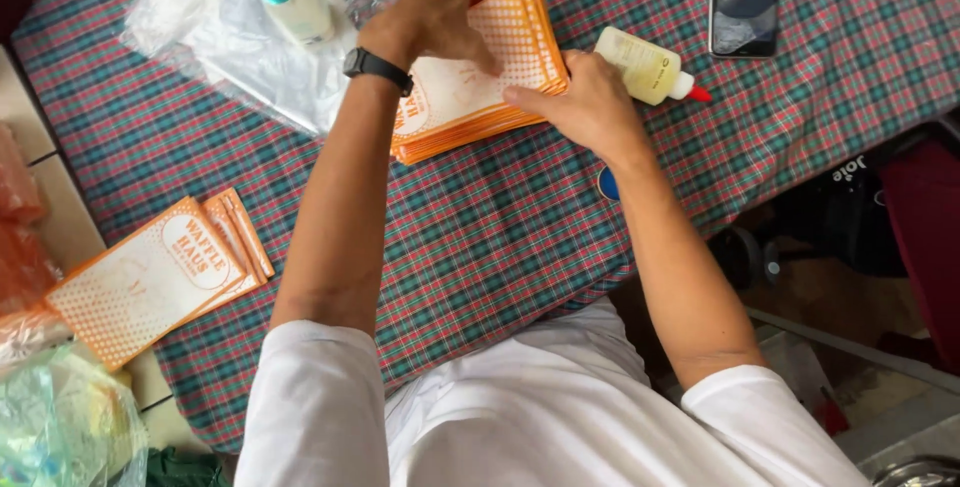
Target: Folding and gluing paper sleeves for food packaging at a workstation.
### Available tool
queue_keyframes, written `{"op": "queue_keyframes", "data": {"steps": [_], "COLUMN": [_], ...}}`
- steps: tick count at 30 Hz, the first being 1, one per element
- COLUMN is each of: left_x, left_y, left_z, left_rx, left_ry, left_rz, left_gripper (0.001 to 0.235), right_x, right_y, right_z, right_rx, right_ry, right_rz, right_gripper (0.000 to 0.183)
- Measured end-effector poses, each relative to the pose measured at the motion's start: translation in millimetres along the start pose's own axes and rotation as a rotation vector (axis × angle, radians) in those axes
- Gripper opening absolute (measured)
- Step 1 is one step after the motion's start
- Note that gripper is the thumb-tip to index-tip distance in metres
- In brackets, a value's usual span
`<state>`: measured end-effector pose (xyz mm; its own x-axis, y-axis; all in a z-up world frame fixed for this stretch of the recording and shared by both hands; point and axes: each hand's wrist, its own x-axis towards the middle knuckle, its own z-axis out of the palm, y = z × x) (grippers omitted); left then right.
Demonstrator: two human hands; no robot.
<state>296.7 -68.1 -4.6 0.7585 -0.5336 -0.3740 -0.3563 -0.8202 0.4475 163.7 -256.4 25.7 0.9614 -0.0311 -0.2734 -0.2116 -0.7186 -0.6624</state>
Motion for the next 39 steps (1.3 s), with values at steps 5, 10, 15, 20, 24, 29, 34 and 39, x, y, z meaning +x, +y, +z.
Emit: {"op": "queue_keyframes", "data": {"steps": [5, 10, 15, 20, 24, 29, 34, 39], "left_x": [-1, 7, 1, -21, -83, -186, -220, -214], "left_y": [13, 9, -5, -14, 3, 50, 29, 24], "left_z": [-11, -3, 8, 18, 12, 16, 79, 108], "left_rx": [0.057, 0.052, -0.013, -0.164, -0.280, -0.659, -0.775, -0.921], "left_ry": [-0.089, -0.141, -0.015, 0.250, 0.689, 0.939, 0.864, 1.010], "left_rz": [-0.188, -0.138, -0.021, 0.236, 0.401, 0.448, 0.390, 0.462], "left_gripper": [0.070, 0.062, 0.082, 0.068, 0.070, 0.035, 0.085, 0.070], "right_x": [9, 5, 16, -6, -15, -49, -56, -60], "right_y": [10, 4, 25, 27, 30, -6, 4, 19], "right_z": [13, 15, 30, 32, 34, 39, 78, 89], "right_rx": [-0.066, 0.013, 0.060, 0.387, 1.082, 1.341, 1.022, 0.717], "right_ry": [0.034, 0.039, 0.085, 0.090, 0.038, -0.018, -0.187, -0.305], "right_rz": [0.009, 0.104, 0.047, -0.223, -0.497, -0.655, -0.921, -0.812], "right_gripper": [0.051, 0.058, 0.075, 0.071, 0.088, 0.113, 0.133, 0.066]}}
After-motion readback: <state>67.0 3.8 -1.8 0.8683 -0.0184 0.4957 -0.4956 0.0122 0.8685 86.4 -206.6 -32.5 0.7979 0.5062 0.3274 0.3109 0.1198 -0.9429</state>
